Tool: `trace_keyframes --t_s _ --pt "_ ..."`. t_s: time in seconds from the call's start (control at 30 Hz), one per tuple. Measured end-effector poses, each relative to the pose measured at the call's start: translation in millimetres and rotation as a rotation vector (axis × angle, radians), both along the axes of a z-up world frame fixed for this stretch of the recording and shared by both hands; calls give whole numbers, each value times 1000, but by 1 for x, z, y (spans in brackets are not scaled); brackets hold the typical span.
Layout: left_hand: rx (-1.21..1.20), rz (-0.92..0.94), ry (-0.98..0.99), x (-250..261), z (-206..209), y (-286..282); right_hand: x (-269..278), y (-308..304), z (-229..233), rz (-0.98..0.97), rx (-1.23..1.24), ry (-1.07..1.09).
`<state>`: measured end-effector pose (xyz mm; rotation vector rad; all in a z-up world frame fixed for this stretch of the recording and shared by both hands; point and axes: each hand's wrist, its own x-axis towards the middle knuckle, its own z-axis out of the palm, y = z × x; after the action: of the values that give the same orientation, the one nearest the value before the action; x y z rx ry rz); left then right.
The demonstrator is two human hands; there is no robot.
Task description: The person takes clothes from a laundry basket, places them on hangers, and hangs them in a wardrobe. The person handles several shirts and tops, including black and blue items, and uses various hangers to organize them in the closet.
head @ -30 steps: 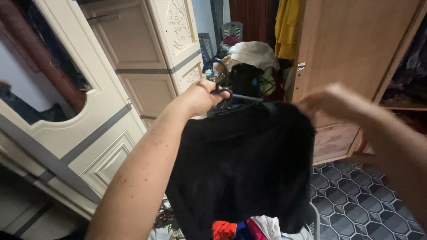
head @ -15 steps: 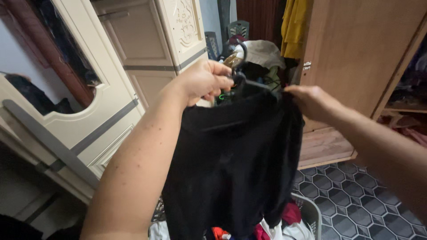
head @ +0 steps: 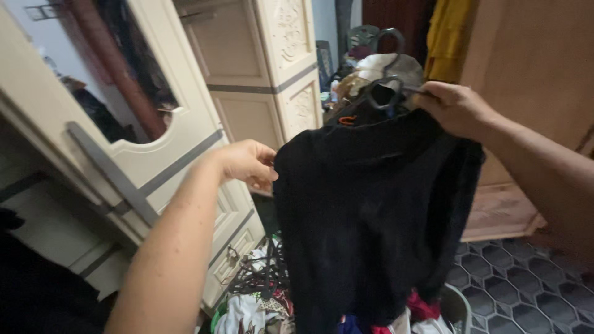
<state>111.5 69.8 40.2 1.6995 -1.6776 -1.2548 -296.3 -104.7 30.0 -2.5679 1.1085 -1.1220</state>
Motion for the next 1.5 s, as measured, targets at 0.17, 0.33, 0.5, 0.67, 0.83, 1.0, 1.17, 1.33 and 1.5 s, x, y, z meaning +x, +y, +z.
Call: trace_keyframes --t_s 0.17,0.33,0.5,0.67,0.83,1.0,1.17,1.33,1.5 --pt "-428 33 33 8 -6 9 -17 -18 0 -56 40 137" --pt "-518 26 -132 4 22 19 -27 -17 3 -93 -130 236" --pt "-645 224 -613 -31 29 -5 -3 8 16 -48 -1 189" --pt "-867 42 -388 -103 1 -34 36 62 28 -130 107 258" --pt "-897 23 -203 -88 -2 -37 23 77 37 -6 136 359" --pt "-913 -125 -60 -52 10 -24 -22 57 19 -126 270 394" --pt "-812 -178 98 -41 6 -13 -24 52 1 2 153 435" --pt "-828 -141 49 -18 -1 4 33 99 3 232 384 194" --pt "-857 -105 -31 -5 -7 34 145 167 17 550 -2 40"
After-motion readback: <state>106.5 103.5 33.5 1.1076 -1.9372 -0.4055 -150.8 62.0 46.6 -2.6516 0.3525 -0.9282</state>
